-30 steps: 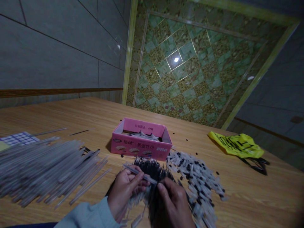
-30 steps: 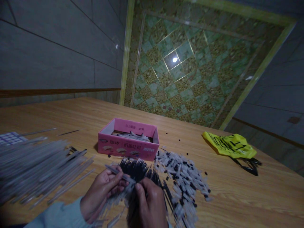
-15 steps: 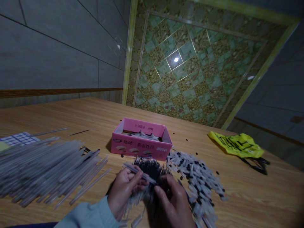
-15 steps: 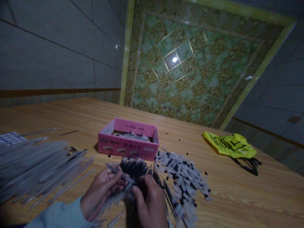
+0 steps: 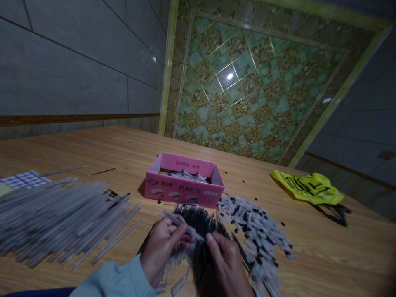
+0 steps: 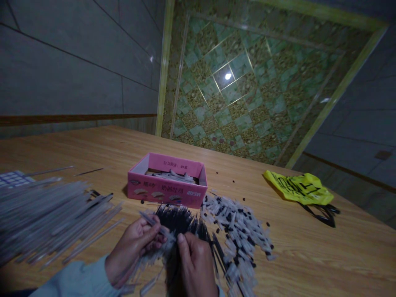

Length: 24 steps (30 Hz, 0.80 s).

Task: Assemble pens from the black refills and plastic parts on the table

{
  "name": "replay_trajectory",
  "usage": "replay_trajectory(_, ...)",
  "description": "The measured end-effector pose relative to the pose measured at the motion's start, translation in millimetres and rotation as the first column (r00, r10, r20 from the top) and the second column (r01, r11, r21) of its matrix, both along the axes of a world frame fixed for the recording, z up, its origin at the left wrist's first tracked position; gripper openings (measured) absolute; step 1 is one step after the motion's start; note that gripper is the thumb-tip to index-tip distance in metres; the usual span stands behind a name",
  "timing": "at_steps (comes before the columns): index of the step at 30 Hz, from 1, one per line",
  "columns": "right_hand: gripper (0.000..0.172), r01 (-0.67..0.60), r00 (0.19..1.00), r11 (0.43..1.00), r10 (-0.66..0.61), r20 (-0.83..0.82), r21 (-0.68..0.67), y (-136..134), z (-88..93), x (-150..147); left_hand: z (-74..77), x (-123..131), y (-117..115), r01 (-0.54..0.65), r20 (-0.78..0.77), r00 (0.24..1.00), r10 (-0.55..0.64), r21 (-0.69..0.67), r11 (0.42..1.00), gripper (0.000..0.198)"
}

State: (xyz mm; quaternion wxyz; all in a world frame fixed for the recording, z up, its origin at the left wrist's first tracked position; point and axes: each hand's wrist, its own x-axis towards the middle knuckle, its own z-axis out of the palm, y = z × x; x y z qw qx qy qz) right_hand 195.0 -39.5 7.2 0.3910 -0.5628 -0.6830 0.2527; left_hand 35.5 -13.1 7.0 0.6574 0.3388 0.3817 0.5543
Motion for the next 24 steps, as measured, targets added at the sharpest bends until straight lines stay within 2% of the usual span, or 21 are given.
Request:
replay_trajectory(5, 0.027, -0.039, 0.994, 0.997, 0.046, -0.099, 0.073, -1, 6.2, -3, 1.6, -2, 1, -0.016, 0.011, 1.0, 0.016, -0.002, 1.0, 0.029)
replay_trajectory(10, 0.032, -0.043, 0.998, 0.996, 0.047, -0.049, 0.079, -2, 4.7, -2, -2.5, -1, 2, -0.002, -0.009, 1.0, 0.002, 0.02, 1.0, 0.029)
replay_trajectory(12, 0.037, -0.05, 0.997, 0.998, 0.053, -0.057, 0.04, -1, 0.6, -2, -3.3, 0, 1, -0.002, -0.02, 1.0, 0.002, 0.035, 0.999, 0.029)
replay_trajectory(14, 0.042, -0.085, 0.986, 0.995, 0.076, -0.15, -0.05, 0, -1.7, -3, -3.1, 0, 0, -0.007, -0.02, 1.0, 0.008, 0.04, 0.999, 0.029)
replay_trajectory(16, 0.049, -0.175, 0.961, 0.975, 0.138, -0.241, -0.141, -1, -0.7, -5, -2.1, -1, 0, -0.032, 0.001, 0.999, 0.032, 0.026, 0.999, 0.028)
replay_trajectory(17, 0.052, -0.22, 0.956, 0.965, 0.183, -0.232, -0.145, -1, 0.8, -6, -1.5, -1, 0, -0.05, 0.021, 0.999, 0.049, 0.018, 0.999, 0.027)
replay_trajectory(18, 0.052, -0.259, 0.956, 0.958, 0.237, -0.173, -0.119, -1, 2.2, -7, -1.1, -3, 1, -0.069, 0.047, 0.997, 0.068, 0.015, 0.997, 0.025)
replay_trajectory(20, 0.042, -0.367, 0.929, 0.93, 0.367, 0.05, -0.006, -1, 2.7, -11, -0.9, -5, 3, -0.1, 0.095, 0.991, 0.098, 0.013, 0.995, 0.024)
replay_trajectory(22, 0.026, -0.503, 0.846, 0.859, 0.466, 0.26, 0.096, 0, -2.4, -15, -1.4, -7, 4, -0.111, 0.126, 0.986, 0.108, 0.012, 0.994, 0.026)
replay_trajectory(24, 0.019, -0.606, 0.762, 0.775, 0.502, 0.409, 0.177, 3, -12.6, -19, -1.8, -8, 5, -0.107, 0.136, 0.985, 0.106, 0.001, 0.994, 0.027)
